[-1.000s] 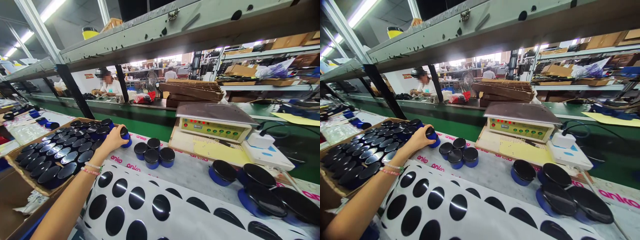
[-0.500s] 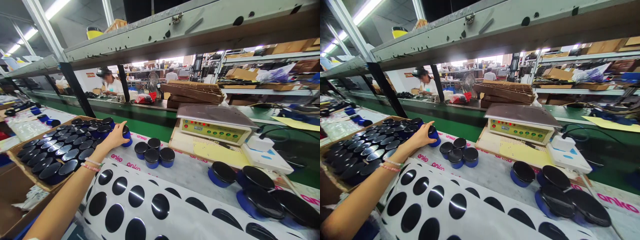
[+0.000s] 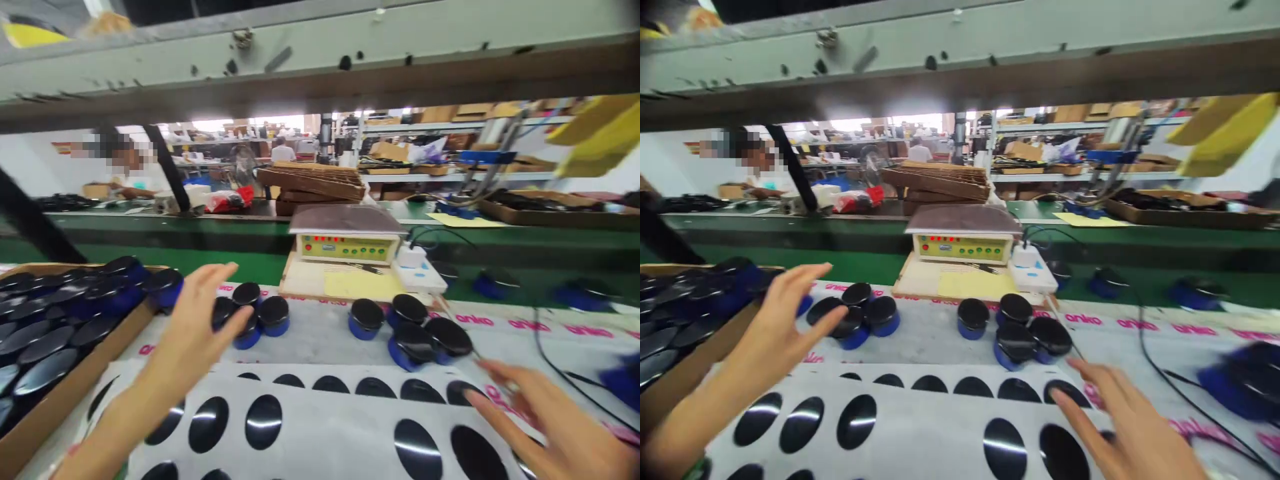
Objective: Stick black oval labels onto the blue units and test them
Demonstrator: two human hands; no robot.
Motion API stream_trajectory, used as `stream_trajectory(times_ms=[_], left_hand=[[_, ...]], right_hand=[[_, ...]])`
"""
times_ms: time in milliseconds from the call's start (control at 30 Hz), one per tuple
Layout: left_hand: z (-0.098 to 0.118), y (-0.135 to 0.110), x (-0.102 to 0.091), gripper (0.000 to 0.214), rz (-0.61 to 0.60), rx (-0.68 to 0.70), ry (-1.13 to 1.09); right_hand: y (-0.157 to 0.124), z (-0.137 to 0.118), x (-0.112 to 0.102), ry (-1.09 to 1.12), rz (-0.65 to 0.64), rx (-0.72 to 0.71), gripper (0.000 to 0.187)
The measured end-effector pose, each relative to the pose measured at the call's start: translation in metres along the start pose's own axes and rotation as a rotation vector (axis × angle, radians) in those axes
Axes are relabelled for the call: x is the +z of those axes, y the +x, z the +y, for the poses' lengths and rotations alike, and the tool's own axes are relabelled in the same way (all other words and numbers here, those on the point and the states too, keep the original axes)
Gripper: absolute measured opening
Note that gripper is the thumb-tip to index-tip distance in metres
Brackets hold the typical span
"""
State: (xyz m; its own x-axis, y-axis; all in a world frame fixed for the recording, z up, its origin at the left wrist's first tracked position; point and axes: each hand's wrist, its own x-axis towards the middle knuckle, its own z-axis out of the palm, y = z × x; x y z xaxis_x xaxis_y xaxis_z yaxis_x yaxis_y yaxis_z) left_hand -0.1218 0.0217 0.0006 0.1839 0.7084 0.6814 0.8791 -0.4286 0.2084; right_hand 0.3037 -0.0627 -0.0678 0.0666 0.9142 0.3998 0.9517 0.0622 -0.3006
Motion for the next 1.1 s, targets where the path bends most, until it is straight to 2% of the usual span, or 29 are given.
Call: stream_trajectory(times_ms=[100, 133, 200, 267, 333, 433, 600, 667, 733, 833, 933, 1000, 1100], left_hand=[[0.071, -0.007, 0.038, 0.044, -0.290, 0.212, -0.213], [0.090, -0.007, 0.055, 0.047, -0.404, 0.247, -0.277], [0.119, -0.002, 0.090, 0.061, -0.568, 0.224, -0.374], [0.133, 0.008, 0.122, 0.074, -0.641, 0.165, -0.432], [0.137, 0.018, 0.145, 0.070, -0.649, 0.149, -0.466], [0.134, 0.023, 0.160, 0.058, -0.639, 0.179, -0.514], [0.128, 0.018, 0.156, 0.077, -0.653, 0.146, -0.547], [0.127, 0.015, 0.149, 0.087, -0.648, 0.111, -0.544], [0.127, 0.013, 0.137, 0.088, -0.626, 0.086, -0.537], [0.133, 0.009, 0.116, 0.084, -0.610, 0.135, -0.566], [0.144, 0.005, 0.099, 0.086, -0.681, 0.207, -0.695], [0.151, 0.002, 0.094, 0.087, -0.720, 0.157, -0.770], [0.156, -0.005, 0.089, 0.096, -0.695, 0.026, -0.775]], right_hand=[[0.019, -0.019, 0.006, -0.172, -0.121, -0.048, 0.052], [0.027, -0.026, 0.010, -0.261, -0.140, -0.089, 0.054], [0.041, -0.040, 0.018, -0.401, -0.182, -0.179, 0.056], [0.047, -0.049, 0.022, -0.459, -0.226, -0.248, 0.054], [0.047, -0.054, 0.021, -0.460, -0.255, -0.286, 0.051], [0.044, -0.059, 0.018, -0.445, -0.270, -0.299, 0.054], [0.052, -0.069, 0.023, -0.401, -0.232, -0.178, 0.052], [0.055, -0.071, 0.020, -0.347, -0.234, -0.159, 0.047], [0.055, -0.072, 0.012, -0.271, -0.246, -0.174, 0.045], [0.049, -0.074, -0.006, 0.029, -0.268, -0.200, 0.042], [0.042, -0.080, -0.020, 0.427, -0.326, -0.185, 0.043], [0.039, -0.084, -0.025, 0.572, -0.385, -0.146, 0.038], [0.036, -0.088, -0.025, 0.687, -0.434, -0.089, 0.029]])
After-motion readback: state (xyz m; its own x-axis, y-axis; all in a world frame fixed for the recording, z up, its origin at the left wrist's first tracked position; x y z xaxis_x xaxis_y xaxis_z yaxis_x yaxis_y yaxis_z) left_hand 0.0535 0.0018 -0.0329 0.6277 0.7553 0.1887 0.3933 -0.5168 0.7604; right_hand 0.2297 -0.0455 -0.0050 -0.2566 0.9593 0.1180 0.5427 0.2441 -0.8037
